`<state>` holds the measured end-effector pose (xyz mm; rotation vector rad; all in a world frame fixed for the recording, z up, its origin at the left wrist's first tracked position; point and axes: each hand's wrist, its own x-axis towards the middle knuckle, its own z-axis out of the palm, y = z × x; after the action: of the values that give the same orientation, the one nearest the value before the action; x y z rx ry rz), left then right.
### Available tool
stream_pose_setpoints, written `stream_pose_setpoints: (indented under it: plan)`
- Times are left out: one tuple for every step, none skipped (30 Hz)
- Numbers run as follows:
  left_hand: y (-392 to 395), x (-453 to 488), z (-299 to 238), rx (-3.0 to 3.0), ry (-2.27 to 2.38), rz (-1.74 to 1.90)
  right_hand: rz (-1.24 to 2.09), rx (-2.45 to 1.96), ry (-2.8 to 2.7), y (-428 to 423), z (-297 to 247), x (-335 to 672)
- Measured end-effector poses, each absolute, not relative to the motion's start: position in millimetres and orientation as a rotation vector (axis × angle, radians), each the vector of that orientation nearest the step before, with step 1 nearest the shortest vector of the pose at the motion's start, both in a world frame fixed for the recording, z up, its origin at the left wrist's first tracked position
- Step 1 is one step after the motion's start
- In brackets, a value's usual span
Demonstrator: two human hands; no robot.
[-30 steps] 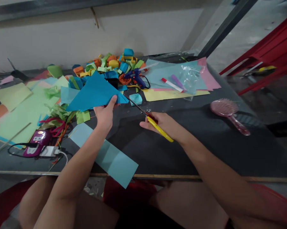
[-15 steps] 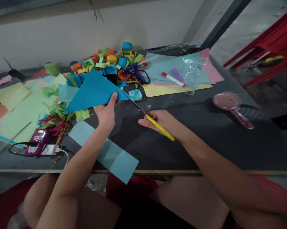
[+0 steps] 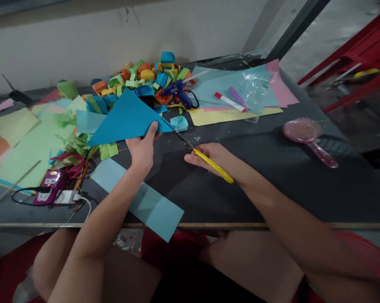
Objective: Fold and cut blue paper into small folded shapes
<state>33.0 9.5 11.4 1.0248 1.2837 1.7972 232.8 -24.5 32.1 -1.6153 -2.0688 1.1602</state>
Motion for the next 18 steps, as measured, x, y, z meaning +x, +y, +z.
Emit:
stream_pose_setpoints:
  plan:
    - [9.1,33.2,11.9,1.024,1.287,1.795,1.158,-1.615,-2.071,-24.4,32.0,232.9]
    - [8.8,33.4,12.2,1.024,1.287,1.793,1.155,-1.62,-2.071,-24.2,31.9,232.9]
    - [8.5,33.5,12.3,1.024,1.286,1.793,1.151,-1.629,-2.07,-24.0,32.0,232.9]
    - [8.3,33.6,12.2,1.026,1.284,1.791,1.148,-1.64,-2.07,-23.7,32.1,232.7]
    - [8.2,33.6,11.9,1.028,1.279,1.789,1.145,-1.651,-2.072,-23.4,32.2,232.5]
    - [8.2,33.5,11.6,1.03,1.273,1.789,1.142,-1.661,-2.074,-23.1,32.3,232.2]
    - [8.2,33.5,11.2,1.031,1.271,1.79,1.138,-1.669,-2.075,-23.0,32.5,231.9]
    - [8.3,33.5,10.8,1.032,1.275,1.79,1.131,-1.674,-2.076,-22.9,32.5,231.7]
    - [8.4,33.5,10.4,1.032,1.283,1.786,1.123,-1.673,-2.078,-22.9,32.6,231.5]
    - [8.5,33.5,10.2,1.03,1.293,1.783,1.112,-1.67,-2.079,-23.0,32.7,231.4]
    - [8.6,33.6,10.2,1.027,1.304,1.78,1.099,-1.662,-2.081,-23.1,32.8,231.4]
    - [8.5,33.8,10.2,1.024,1.312,1.776,1.09,-1.657,-2.083,-23.3,32.9,231.5]
    - [8.5,33.9,10.4,1.021,1.314,1.773,1.087,-1.652,-2.084,-23.4,32.8,231.6]
    - [8.3,34.1,10.7,1.017,1.313,1.774,1.091,-1.651,-2.084,-23.5,32.7,231.8]
    - [8.2,34.1,10.9,1.015,1.311,1.774,1.097,-1.648,-2.083,-23.4,32.4,232.2]
    - [8.1,34.1,11.0,1.015,1.309,1.775,1.099,-1.647,-2.084,-23.2,32.1,232.5]
    - [8.0,34.0,11.0,1.018,1.307,1.774,1.095,-1.647,-2.085,-22.9,31.6,232.9]
    - [8.0,33.9,11.0,1.024,1.303,1.773,1.086,-1.646,-2.087,-22.6,31.1,233.3]
